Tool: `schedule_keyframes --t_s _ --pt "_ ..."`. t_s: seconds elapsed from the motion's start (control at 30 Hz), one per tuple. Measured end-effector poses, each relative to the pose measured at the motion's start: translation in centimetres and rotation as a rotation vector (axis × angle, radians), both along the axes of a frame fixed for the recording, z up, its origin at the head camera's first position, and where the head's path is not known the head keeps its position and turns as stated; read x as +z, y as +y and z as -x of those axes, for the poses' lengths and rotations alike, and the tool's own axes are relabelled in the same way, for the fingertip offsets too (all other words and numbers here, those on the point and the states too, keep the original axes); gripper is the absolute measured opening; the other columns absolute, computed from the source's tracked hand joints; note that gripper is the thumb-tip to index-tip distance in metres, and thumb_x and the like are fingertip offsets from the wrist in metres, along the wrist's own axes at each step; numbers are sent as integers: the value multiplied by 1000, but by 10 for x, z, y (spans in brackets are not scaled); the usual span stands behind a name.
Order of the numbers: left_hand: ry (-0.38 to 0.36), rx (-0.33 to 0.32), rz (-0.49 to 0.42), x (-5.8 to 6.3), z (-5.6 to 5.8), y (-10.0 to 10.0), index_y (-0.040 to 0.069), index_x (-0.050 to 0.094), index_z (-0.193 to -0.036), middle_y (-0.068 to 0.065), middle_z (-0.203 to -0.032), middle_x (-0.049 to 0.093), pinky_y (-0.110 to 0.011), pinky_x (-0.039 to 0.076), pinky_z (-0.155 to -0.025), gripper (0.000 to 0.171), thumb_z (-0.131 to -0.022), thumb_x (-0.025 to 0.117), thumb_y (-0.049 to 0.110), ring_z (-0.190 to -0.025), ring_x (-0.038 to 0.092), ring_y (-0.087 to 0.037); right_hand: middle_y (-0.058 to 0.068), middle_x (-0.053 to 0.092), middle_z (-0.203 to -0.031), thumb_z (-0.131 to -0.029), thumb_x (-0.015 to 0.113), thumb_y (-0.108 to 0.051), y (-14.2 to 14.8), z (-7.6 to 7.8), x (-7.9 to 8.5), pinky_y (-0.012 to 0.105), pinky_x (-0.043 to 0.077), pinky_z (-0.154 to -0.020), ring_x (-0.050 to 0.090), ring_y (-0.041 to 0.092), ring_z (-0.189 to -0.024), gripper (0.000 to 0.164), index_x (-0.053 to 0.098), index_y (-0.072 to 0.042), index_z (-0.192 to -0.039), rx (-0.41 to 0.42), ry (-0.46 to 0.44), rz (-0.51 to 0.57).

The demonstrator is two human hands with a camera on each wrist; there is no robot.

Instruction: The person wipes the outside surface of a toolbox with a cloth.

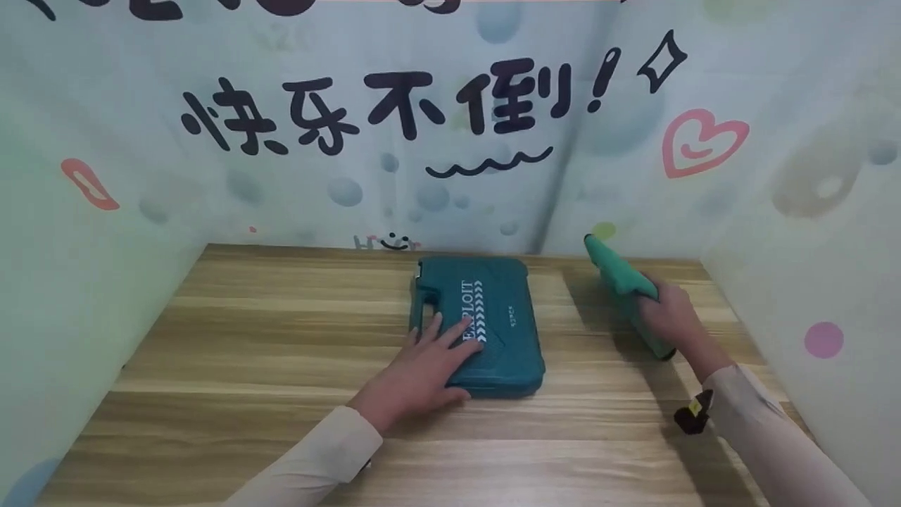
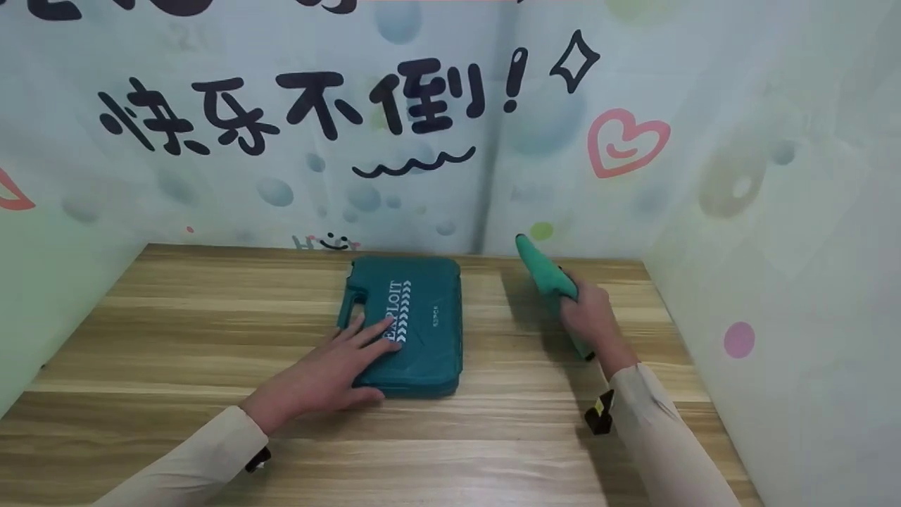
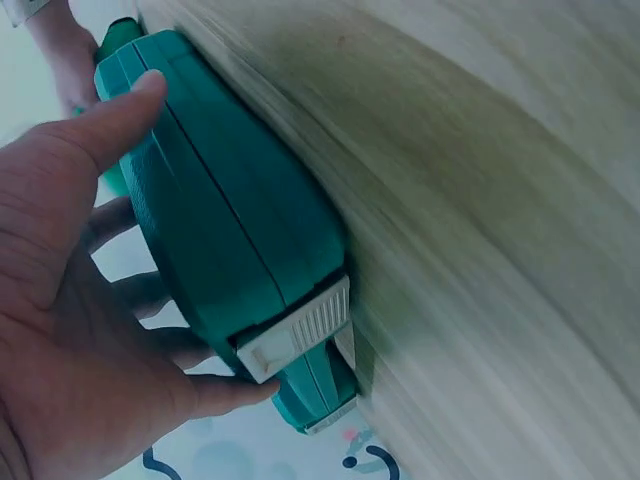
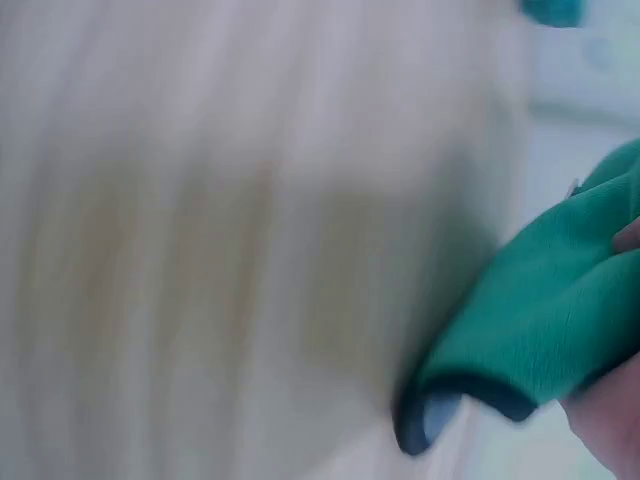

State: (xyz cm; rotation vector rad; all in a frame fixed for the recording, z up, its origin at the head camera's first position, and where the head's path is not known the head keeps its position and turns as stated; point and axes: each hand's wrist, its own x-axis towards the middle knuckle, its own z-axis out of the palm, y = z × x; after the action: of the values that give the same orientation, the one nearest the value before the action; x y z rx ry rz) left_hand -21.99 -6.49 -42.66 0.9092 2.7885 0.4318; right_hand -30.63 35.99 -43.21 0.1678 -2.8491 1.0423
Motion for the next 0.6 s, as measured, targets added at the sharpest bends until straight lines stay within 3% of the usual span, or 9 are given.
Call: schedule_keyframes --t_s 0.13,0.2,0.33,0.5,0.6 --pt "-3 2 6 1 0 1 33 37 -158 -5 -168 15 -70 19 -110 76 -93 76 41 -149 6 -49 32 53 -126 -107 37 -21 -5 -1 13 63 41 -98 50 44 -117 43 49 16 -127 -60 -104 212" --pt "-13 -1 6 1 0 2 36 34 -159 -4 -168 14 -71 18 -110 78 -93 76 40 -149 4 -48 32 45 -141 -109 36 -24 -6 -3 17 65 33 -106 42 45 -130 49 44 16 -135 -67 -134 308" --pt "-21 -7 16 2 0 3 40 32 -159 -4 -169 13 -72 18 -109 79 -94 75 39 -149 1 -49 29 34 -153 -110 35 -27 -9 -4 23 62 23 -113 31 43 -140 56 32 13 -149 -52 -139 451" --pt "-4 -2 30 2 -1 7 40 35 -158 -6 -168 15 -72 17 -109 77 -93 76 38 -148 2 -51 27 34 -154 -110 37 -26 -19 -4 28 59 22 -114 30 42 -141 56 30 10 -153 -19 -109 551" --pt "7 -7 30 2 -1 12 40 35 -158 -7 -168 15 -71 18 -110 76 -94 75 38 -147 2 -52 27 36 -153 -110 38 -26 -29 -4 33 60 22 -114 31 41 -141 55 34 11 -149 -17 -109 558"
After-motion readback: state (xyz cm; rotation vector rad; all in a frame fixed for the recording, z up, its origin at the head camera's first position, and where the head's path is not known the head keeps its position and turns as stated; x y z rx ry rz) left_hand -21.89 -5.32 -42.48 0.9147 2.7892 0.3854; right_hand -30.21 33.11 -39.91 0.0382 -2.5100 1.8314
